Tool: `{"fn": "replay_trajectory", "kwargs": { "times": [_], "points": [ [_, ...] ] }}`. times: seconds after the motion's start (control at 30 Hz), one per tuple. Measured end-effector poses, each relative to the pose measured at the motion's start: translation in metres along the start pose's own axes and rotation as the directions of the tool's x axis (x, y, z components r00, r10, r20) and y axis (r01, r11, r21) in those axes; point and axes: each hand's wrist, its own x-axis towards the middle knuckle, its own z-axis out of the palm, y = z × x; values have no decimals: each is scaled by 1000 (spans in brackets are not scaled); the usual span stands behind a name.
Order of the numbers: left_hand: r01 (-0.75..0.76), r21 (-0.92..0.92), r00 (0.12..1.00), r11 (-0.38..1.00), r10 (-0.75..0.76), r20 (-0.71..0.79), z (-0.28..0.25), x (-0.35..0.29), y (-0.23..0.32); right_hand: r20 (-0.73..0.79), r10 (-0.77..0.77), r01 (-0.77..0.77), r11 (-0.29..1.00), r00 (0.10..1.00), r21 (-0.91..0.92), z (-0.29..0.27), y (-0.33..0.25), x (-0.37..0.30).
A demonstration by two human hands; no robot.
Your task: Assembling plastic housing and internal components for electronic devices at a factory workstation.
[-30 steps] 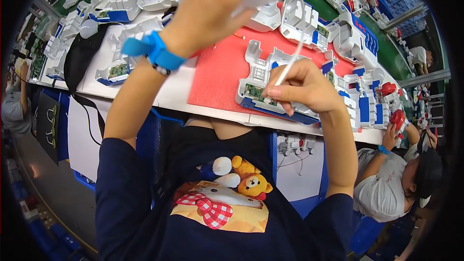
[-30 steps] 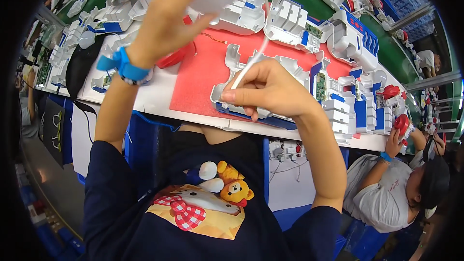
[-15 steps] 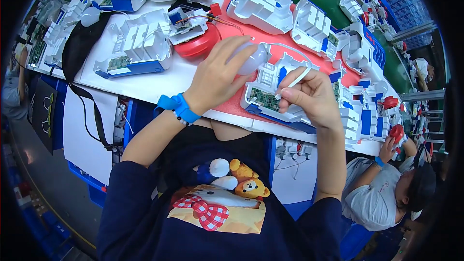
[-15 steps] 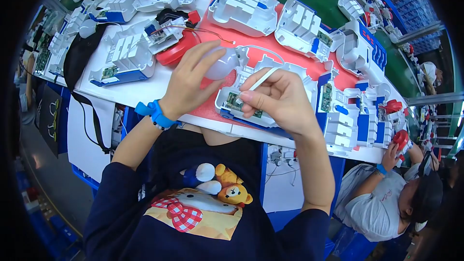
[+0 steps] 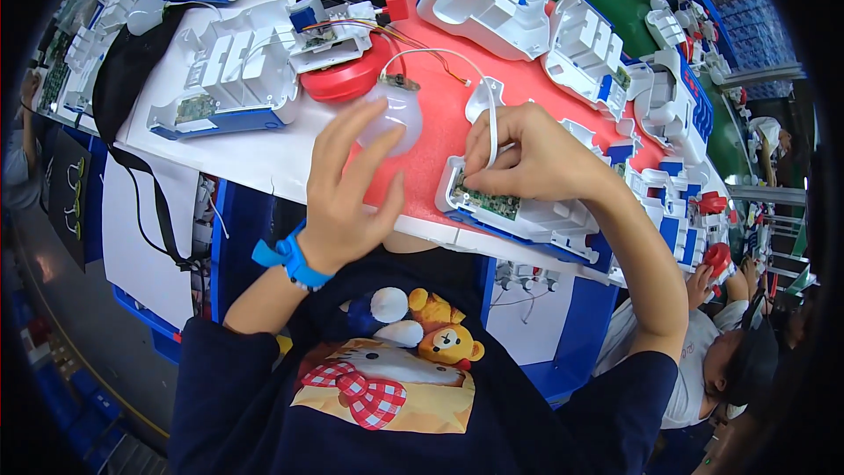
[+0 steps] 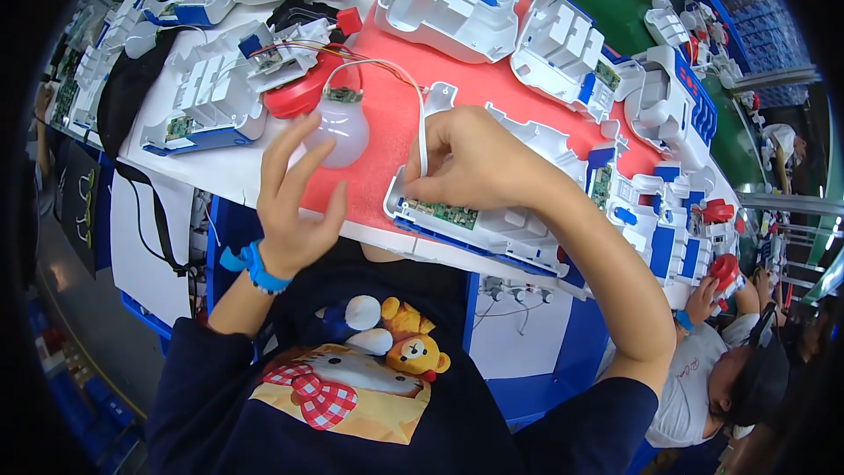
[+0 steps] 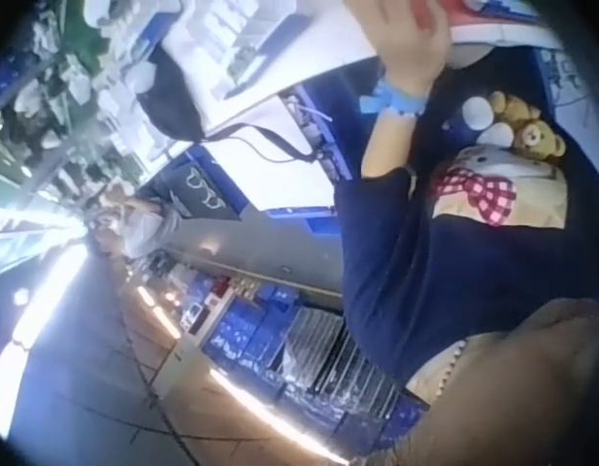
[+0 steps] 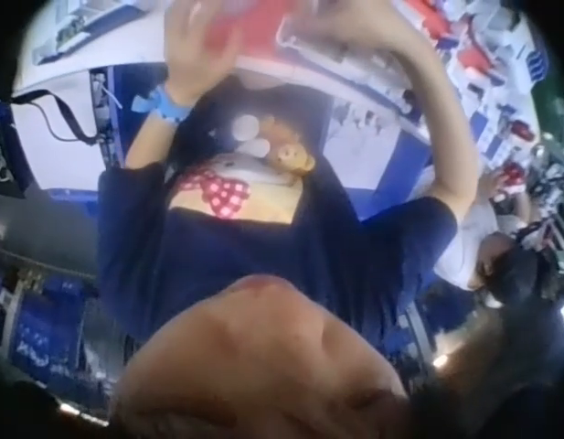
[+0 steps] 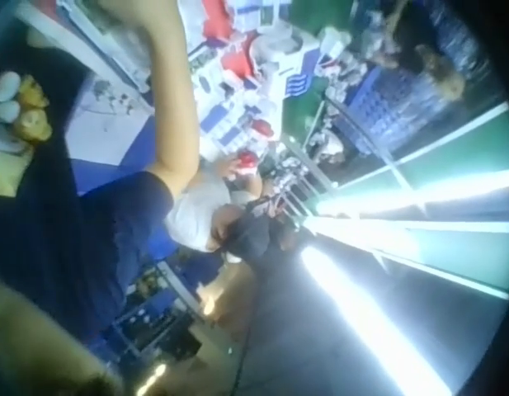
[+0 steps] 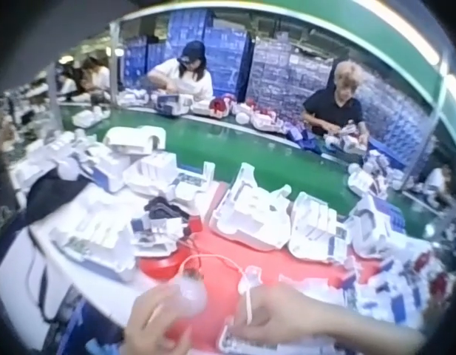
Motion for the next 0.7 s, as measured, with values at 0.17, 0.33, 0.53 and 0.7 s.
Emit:
{"fn": "replay_trajectory", "kwargs": {
  "times": [0.17, 0.33, 0.53, 0.7],
  "points": [
    [66, -238, 990, 969, -93, -105, -1, -26, 14, -156, 62, -58, 998, 986, 33, 8, 6, -4],
    [98, -343, 989, 934, -130, -71, 4, -22, 19, -139, -35, 29, 998, 990, -48, 5, 15, -3],
    [406, -366, 897, 837, -288, 337, 10, -13, 20, -64, -168, 143, 948, 984, -285, 6, 12, 2],
    [520, -384, 822, 763, -326, 466, 11, -1, 17, -41, -260, 246, 947, 965, -208, 3, 18, 8]
  ]
}}
